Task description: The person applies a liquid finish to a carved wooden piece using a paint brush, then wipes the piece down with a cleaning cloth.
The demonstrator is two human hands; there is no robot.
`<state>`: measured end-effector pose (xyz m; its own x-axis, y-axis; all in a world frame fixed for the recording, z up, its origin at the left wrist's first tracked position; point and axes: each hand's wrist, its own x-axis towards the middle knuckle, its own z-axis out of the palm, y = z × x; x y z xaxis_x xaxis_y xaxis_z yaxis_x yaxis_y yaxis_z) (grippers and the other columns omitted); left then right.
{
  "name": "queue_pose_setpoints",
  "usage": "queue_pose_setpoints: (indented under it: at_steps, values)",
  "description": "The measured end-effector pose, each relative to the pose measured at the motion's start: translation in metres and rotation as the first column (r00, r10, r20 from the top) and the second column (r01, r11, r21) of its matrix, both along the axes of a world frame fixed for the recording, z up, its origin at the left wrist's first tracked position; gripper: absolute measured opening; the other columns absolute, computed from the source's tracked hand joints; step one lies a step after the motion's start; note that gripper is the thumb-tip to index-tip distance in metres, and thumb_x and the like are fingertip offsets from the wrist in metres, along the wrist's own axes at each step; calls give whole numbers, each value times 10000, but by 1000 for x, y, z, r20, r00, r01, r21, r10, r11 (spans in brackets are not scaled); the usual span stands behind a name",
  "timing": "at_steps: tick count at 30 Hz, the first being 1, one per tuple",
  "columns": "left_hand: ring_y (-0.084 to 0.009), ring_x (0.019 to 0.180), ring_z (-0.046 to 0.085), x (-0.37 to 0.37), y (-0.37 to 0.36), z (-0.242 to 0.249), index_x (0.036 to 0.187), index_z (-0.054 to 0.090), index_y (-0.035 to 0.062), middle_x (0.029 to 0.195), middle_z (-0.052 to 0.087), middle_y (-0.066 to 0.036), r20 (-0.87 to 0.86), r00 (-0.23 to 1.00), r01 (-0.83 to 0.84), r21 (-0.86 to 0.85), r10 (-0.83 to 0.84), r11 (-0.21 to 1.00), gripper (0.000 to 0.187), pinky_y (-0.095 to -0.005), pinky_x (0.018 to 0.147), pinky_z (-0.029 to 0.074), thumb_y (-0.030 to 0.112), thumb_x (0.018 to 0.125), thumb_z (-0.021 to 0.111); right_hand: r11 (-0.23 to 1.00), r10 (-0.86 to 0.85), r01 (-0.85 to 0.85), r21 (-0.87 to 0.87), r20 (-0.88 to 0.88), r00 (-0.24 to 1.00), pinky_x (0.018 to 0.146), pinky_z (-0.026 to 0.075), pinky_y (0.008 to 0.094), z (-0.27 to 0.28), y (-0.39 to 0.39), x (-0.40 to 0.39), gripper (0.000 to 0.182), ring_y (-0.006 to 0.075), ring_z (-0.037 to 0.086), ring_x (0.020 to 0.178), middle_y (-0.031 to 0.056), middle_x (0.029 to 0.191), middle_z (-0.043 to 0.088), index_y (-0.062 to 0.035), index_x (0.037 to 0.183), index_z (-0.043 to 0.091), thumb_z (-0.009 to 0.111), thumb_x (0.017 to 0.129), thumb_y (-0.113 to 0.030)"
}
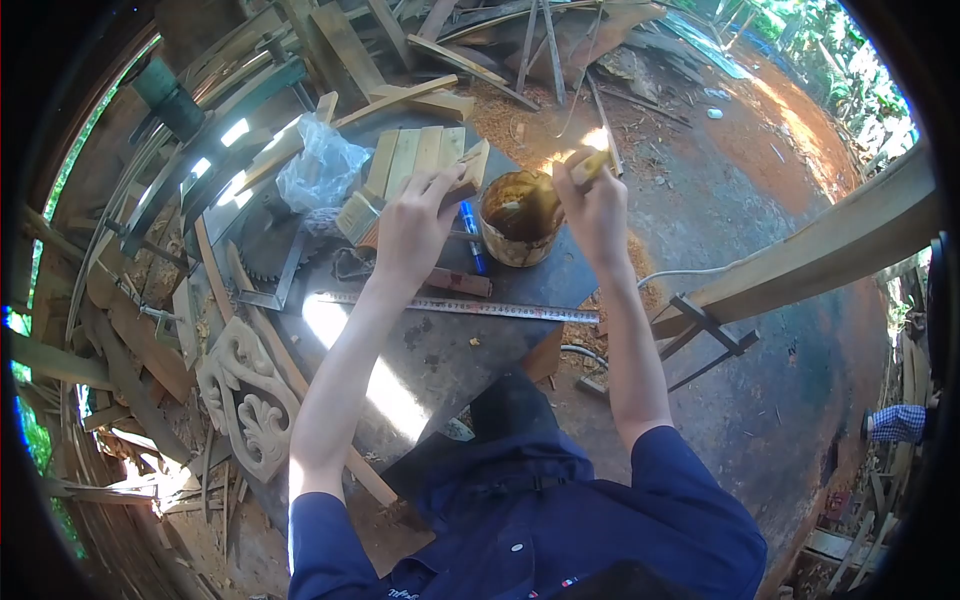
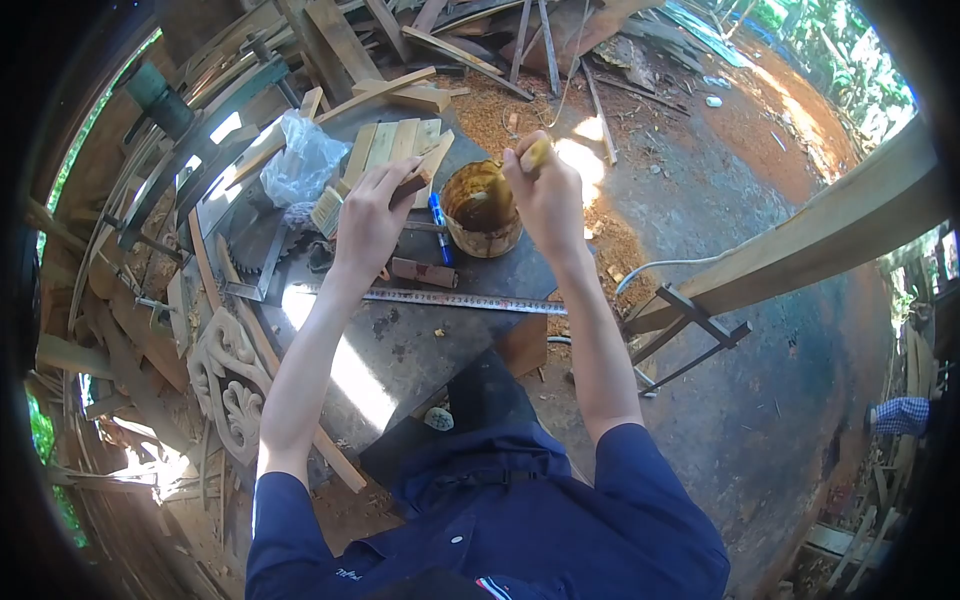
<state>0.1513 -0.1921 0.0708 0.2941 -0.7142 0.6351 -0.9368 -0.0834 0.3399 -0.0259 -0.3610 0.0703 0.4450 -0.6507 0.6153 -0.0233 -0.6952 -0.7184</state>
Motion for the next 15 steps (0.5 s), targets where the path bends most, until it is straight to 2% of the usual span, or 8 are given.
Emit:
queue_pose_setpoints:
  at_steps: [2, 5, 7, 8, 10, 11, 13, 15]
  values:
    - [-366, 1092, 681, 1, 0, -1, 1309, 676, 110, 1175, 712, -150, -3, 1000, -2, -3, 2, 1000, 469, -451, 926, 546, 10, 857, 747, 993, -63, 62, -101, -4, 998, 573, 466, 342, -1, 0, 0, 178, 133, 552, 564, 99, 663, 587, -30, 903, 580, 695, 998, -128]
    - [-377, 1110, 671, 1, 1, -1, 1318, 671, 116, 1185, 710, -152, -19, 1000, -12, 5, 12, 1000, 480, -456, 928, 543, 10, 856, 744, 999, 4, -3, 47, -9, 1000, 549, 484, 311, 0, 2, -3, 181, 126, 587, 560, 94, 688, 640, -26, 909, 584, 680, 1013, -140]
    - [-344, 1043, 706, 2, 1, -1, 1306, 687, 107, 1137, 723, -151, 5, 1000, -13, -31, 13, 999, 424, -433, 907, 550, 36, 893, 750, 888, 97, -135, 439, 108, 989, 509, 515, 271, 14, 10, -7, 177, 128, 641, 560, 90, 748, 700, -30, 931, 591, 655, 1032, -160]
    - [-344, 1043, 706, 3, 1, -2, 1306, 687, 107, 1137, 723, -151, 6, 1000, -14, -31, 14, 999, 424, -433, 907, 550, 36, 893, 750, 888, 99, -137, 439, 108, 989, 509, 515, 271, 11, 8, -6, 177, 128, 641, 560, 90, 748, 700, -30, 931, 591, 655, 1032, -160]
    - [-253, 931, 732, 6, -1, -5, 1269, 713, 63, 1053, 746, -148, -278, 958, 48, -92, -72, 995, 339, -375, 848, 556, 77, 934, 759, 940, -32, -65, 335, 275, 961, 481, 545, 249, 6, 2, -8, 157, 149, 687, 572, 110, 807, 726, -29, 992, 585, 641, 1040, -167]
    - [-253, 931, 732, 8, -2, -6, 1269, 713, 63, 1053, 746, -148, -275, 959, 51, -91, -74, 995, 339, -375, 848, 556, 77, 934, 759, 940, -34, -64, 336, 278, 960, 481, 545, 249, 6, -2, -10, 157, 149, 687, 572, 110, 807, 726, -29, 992, 585, 641, 1040, -167]
    - [-171, 858, 714, 9, -3, -5, 1236, 728, 19, 982, 758, -146, -331, 940, 48, -125, -87, 991, 295, -325, 795, 545, 98, 955, 763, 802, -137, -242, 546, 563, 815, 489, 553, 255, 16, -5, -14, 146, 166, 702, 589, 142, 826, 732, -26, 1042, 572, 642, 1034, -154]
    - [-164, 864, 712, 9, -3, -1, 1235, 727, 9, 978, 760, -146, -364, 928, 52, -91, -82, 994, 296, -317, 791, 543, 88, 951, 762, 782, -175, -268, 562, 611, 772, 496, 568, 258, 20, -4, -12, 159, 187, 708, 585, 173, 838, 735, -18, 1066, 555, 642, 1029, -146]
